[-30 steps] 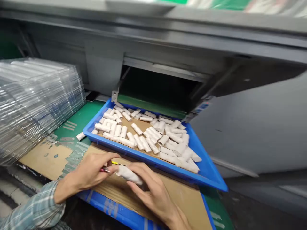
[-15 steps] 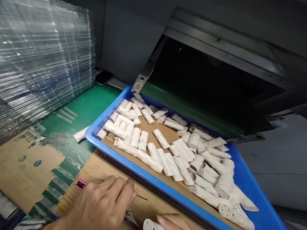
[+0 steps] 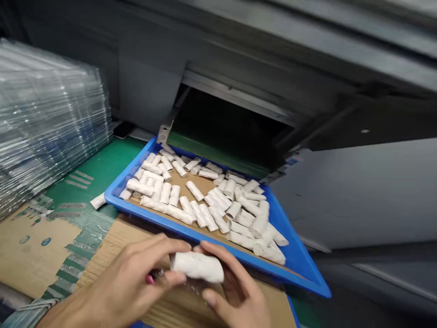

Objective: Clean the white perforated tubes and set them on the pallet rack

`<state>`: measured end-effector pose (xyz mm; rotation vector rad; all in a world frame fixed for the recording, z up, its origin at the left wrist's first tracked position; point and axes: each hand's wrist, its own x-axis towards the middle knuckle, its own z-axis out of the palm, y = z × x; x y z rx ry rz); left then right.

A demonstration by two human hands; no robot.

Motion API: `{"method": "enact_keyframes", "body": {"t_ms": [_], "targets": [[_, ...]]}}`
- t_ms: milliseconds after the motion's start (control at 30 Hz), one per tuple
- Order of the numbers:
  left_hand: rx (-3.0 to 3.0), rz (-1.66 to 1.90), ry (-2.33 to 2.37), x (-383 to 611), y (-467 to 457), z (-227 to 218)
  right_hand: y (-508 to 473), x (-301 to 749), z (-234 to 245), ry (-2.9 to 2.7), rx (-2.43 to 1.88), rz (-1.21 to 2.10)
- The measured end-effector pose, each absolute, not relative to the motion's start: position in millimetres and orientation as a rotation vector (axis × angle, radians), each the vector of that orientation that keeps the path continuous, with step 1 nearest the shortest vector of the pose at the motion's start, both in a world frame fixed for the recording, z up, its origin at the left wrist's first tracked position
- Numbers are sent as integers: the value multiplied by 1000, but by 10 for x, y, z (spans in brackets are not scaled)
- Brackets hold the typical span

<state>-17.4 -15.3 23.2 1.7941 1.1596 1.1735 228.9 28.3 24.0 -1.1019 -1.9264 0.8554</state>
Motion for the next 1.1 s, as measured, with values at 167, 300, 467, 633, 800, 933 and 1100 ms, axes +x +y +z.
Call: {"method": "enact_keyframes", "body": {"t_ms": [167,300,467,633,800,933,1100], "targets": [[1661,1180,1038,-176,28,308,385,2207,291,-1620,-1053,1042],[1583,1194,1015,-78,159,136,379,2200,243,-1520,-983,1071],[1553,1238,1009,-34,175,18,358,2230,213,-1479,-889,1163],[1502,1201,1046,-46,132,10,339,2217,188,-1498,-890,1139],[1567,1212,1080,-54,132,-13,328,2212,192,-1531,-835,1107],[1605,1238,1082,-44,145,0,316,2205,203,-1510,-819,1148],[1734,1148,1169,-120,119,66,320,2190,226,-1451,-802,1268]]}}
